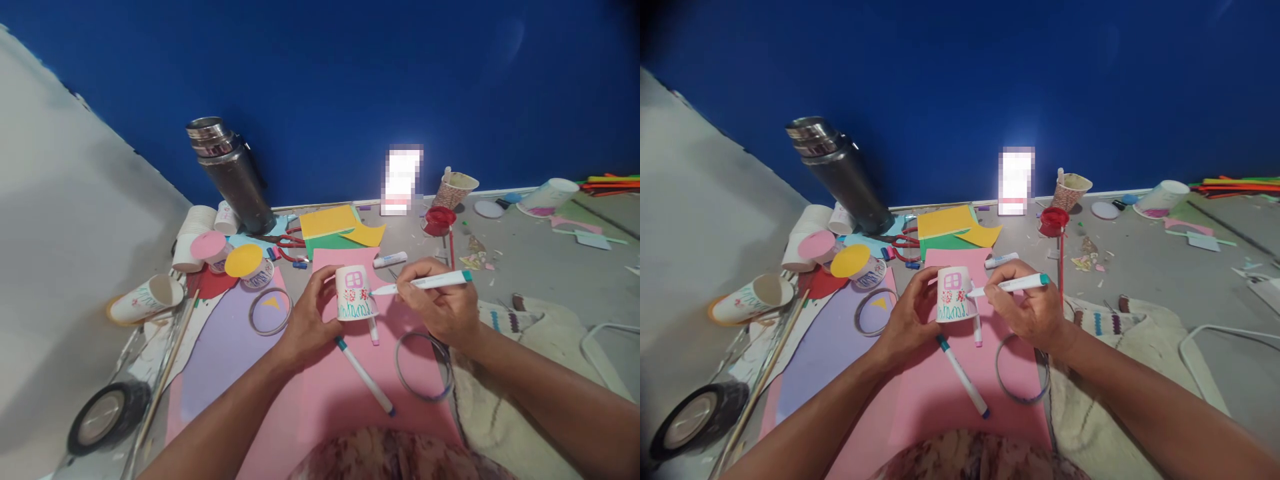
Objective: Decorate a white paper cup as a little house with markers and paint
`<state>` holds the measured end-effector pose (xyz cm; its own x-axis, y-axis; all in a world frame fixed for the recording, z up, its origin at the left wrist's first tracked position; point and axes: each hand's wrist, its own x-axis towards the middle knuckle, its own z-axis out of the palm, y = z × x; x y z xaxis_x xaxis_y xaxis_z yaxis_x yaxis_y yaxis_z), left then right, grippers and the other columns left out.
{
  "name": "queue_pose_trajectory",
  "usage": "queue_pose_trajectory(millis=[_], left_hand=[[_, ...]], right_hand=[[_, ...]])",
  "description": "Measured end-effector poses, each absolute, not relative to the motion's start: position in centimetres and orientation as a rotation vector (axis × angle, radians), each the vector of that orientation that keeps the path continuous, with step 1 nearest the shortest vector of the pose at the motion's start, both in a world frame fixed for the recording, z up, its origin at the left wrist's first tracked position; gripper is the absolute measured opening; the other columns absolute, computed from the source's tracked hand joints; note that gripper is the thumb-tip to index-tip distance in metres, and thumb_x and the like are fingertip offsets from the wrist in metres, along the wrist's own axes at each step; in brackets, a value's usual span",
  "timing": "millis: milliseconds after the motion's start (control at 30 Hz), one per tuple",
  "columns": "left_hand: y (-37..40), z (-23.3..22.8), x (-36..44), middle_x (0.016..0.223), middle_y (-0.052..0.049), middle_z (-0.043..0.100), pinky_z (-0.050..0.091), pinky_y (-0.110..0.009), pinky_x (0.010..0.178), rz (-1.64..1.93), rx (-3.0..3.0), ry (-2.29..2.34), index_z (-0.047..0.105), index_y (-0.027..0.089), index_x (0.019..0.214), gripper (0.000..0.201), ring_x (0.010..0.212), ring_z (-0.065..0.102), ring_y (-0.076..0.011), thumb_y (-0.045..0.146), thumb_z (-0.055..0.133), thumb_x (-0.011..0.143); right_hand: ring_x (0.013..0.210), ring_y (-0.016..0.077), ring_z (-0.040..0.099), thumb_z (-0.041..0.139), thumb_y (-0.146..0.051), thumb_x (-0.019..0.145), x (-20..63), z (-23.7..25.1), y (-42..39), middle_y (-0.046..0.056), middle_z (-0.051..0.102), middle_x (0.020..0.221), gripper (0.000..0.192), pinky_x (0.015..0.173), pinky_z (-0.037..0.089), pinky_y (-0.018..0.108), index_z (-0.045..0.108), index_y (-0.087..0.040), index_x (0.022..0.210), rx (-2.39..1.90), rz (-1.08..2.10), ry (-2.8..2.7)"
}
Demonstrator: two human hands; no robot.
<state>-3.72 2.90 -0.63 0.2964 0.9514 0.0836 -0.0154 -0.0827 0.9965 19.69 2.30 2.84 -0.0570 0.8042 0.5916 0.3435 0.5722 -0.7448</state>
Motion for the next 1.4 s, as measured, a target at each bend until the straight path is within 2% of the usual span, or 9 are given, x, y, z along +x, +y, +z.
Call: queue_pose_trajectory(millis=[633, 1400], left_hand=[[2.88, -0.78, -3.80, 0.151, -0.010, 0.057, 0.041, -0.049, 0.127, 1.022, 1.386, 0.915, 0.053, 0.026, 0.140, 0.080, 0.146, 0.054, -0.0304, -0.001, 0.069, 0.066], [2.87, -0.87, -3.86, 0.150, -0.010, 0.057, 0.045, -0.046, 0.123, 1.004, 1.445, 0.922, 0.054, 0.027, 0.141, 0.078, 0.147, 0.054, -0.0305, 0.001, 0.073, 0.070]], right_hand=[[0.059, 0.0129, 0.063, 0.066, -0.017, 0.090, 19.66, 2.87, 2.44, -0.001, 0.069, 0.070, 0.011, 0.058, 0.051, 0.025, 0.066, -0.022, 0.080, -0.977, 0.495, -1.636], [0.061, 0.0149, 0.065, 0.066, -0.018, 0.090, 19.52, 2.82, 2.32, 0.000, 0.069, 0.071, 0.010, 0.060, 0.053, 0.028, 0.066, -0.022, 0.081, -0.978, 0.515, -1.650]])
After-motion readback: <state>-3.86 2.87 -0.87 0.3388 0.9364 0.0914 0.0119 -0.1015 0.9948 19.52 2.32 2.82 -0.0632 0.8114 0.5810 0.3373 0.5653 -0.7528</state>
